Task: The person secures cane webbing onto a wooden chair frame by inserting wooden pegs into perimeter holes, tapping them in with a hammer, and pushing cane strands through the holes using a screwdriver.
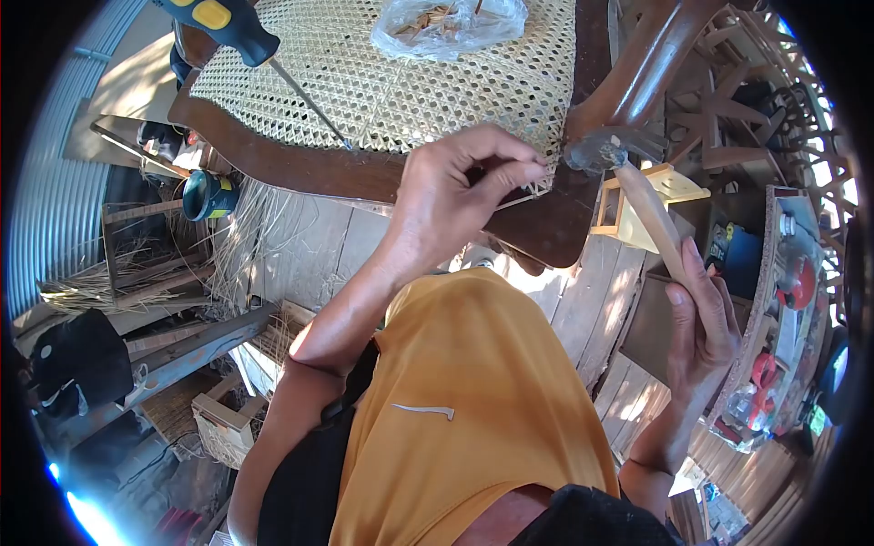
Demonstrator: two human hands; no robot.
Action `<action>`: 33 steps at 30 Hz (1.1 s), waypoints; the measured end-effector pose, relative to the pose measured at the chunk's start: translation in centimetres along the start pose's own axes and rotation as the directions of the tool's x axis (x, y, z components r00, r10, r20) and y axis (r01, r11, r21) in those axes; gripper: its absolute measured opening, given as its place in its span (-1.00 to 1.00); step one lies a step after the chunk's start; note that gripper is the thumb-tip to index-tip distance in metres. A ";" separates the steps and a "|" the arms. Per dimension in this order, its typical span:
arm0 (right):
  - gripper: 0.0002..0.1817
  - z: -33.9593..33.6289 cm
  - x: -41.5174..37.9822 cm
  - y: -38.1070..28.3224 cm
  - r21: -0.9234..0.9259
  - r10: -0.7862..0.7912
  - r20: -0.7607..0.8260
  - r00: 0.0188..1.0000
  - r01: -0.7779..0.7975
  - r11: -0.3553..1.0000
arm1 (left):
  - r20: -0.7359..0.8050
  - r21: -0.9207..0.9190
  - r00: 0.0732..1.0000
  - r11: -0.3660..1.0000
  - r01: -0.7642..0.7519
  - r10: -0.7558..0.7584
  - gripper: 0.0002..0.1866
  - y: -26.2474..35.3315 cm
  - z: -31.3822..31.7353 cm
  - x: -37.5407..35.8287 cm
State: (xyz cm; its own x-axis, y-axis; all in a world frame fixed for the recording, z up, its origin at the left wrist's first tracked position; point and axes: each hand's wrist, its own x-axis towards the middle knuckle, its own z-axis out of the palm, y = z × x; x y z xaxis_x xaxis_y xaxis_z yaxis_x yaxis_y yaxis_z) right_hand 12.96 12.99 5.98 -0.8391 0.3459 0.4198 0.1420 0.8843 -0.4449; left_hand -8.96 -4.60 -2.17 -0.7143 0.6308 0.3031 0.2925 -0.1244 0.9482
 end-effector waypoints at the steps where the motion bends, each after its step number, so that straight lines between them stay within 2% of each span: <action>1: -0.50 0.3 -0.3 0.3 -0.001 0.008 -0.006 1.000 -0.008 1.000 | -0.031 -0.072 0.999 0.997 -0.033 0.030 -0.88 -0.4 -0.2 0.0; 4: -0.49 1.8 -1.2 1.2 0.043 -0.017 -0.062 0.998 0.020 0.999 | -0.150 -0.448 0.982 0.893 0.040 -0.119 -0.85 1.1 0.0 -0.7; 5: -0.48 2.3 -1.4 1.5 0.065 -0.032 -0.089 0.996 0.038 0.997 | -0.133 -0.386 0.982 0.920 0.071 -0.132 -0.84 1.4 -0.2 -1.0; 8: -0.44 3.0 -2.2 2.0 -0.022 0.027 0.093 0.995 -0.026 0.999 | -0.064 -0.150 0.980 0.973 0.178 -0.189 -0.84 2.6 -1.3 -1.7; 10: -0.41 3.6 -2.5 2.4 0.001 -0.037 -0.015 0.999 0.037 0.999 | -0.007 0.062 0.968 0.966 0.251 -0.251 -0.88 3.3 -1.6 -1.9; 11: -0.40 3.7 -2.6 2.5 0.012 -0.067 -0.067 0.996 0.068 0.998 | 0.006 0.193 0.983 0.965 0.178 -0.183 -0.89 3.7 -1.4 -2.0; 13: -0.40 4.0 -2.4 2.6 -0.035 -0.055 0.006 0.998 0.056 0.998 | 0.056 0.438 0.998 0.899 0.014 -0.043 -0.87 4.2 -0.9 -1.9; 14: -0.40 4.0 -2.4 2.7 -0.061 -0.045 0.043 0.998 0.048 0.997 | 0.058 0.489 0.998 0.872 -0.002 -0.030 -0.84 3.9 -0.7 -2.0; 16: -0.40 4.1 -2.5 3.0 -0.036 -0.074 -0.005 0.997 0.074 0.997 | 0.055 0.586 0.998 0.810 -0.032 0.000 -0.79 2.9 -0.4 -2.3; 17: -0.40 4.1 -2.6 3.1 -0.020 -0.085 -0.023 0.996 0.084 0.996 | 0.052 0.578 0.999 0.816 -0.026 -0.005 -0.78 2.8 -0.4 -2.3; 19: -0.40 3.9 -2.7 2.9 -0.037 -0.055 0.045 0.997 0.057 0.998 | 0.053 0.564 0.999 0.825 -0.021 -0.011 -0.75 2.6 -0.7 -2.1; 20: -0.40 3.8 -2.7 2.8 -0.048 -0.037 0.075 0.997 0.040 0.998 | 0.056 0.556 0.997 0.831 0.015 -0.055 -0.75 2.9 -0.8 -2.0; 23: -0.42 4.4 -2.6 2.9 0.029 -0.032 -0.006 0.999 0.032 0.999 | 0.056 0.541 0.985 0.834 0.107 -0.162 -0.77 3.8 -1.0 -1.6; 25: -0.44 4.2 -2.3 2.6 0.008 0.022 0.061 0.998 -0.022 1.000 | 0.055 0.544 0.978 0.827 0.139 -0.201 -0.77 4.1 -1.2 -1.2; 26: -0.45 4.1 -2.3 2.5 -0.005 0.051 0.092 0.994 -0.050 0.999 | 0.073 0.577 0.979 0.809 0.112 -0.188 -0.78 4.3 -1.5 -0.9; 29: -0.47 4.7 -2.3 2.8 0.060 0.058 0.024 0.998 -0.059 0.996 | 0.115 0.645 0.981 0.762 0.046 -0.157 -0.78 4.2 -2.7 -0.1; 33: -0.44 4.5 -2.2 2.8 0.030 -0.010 0.020 1.000 0.010 0.999 | 0.168 0.674 0.970 0.738 0.018 -0.177 -0.81 4.0 -3.9 1.0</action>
State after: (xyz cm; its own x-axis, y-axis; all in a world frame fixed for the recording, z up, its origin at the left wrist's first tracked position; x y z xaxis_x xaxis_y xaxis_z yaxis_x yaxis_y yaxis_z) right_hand 12.86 13.29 0.22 -0.8510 0.3304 0.4083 0.1179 0.8777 -0.4646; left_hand -10.96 -7.43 2.32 -0.6380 0.7621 0.1102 0.6318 0.4362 0.6408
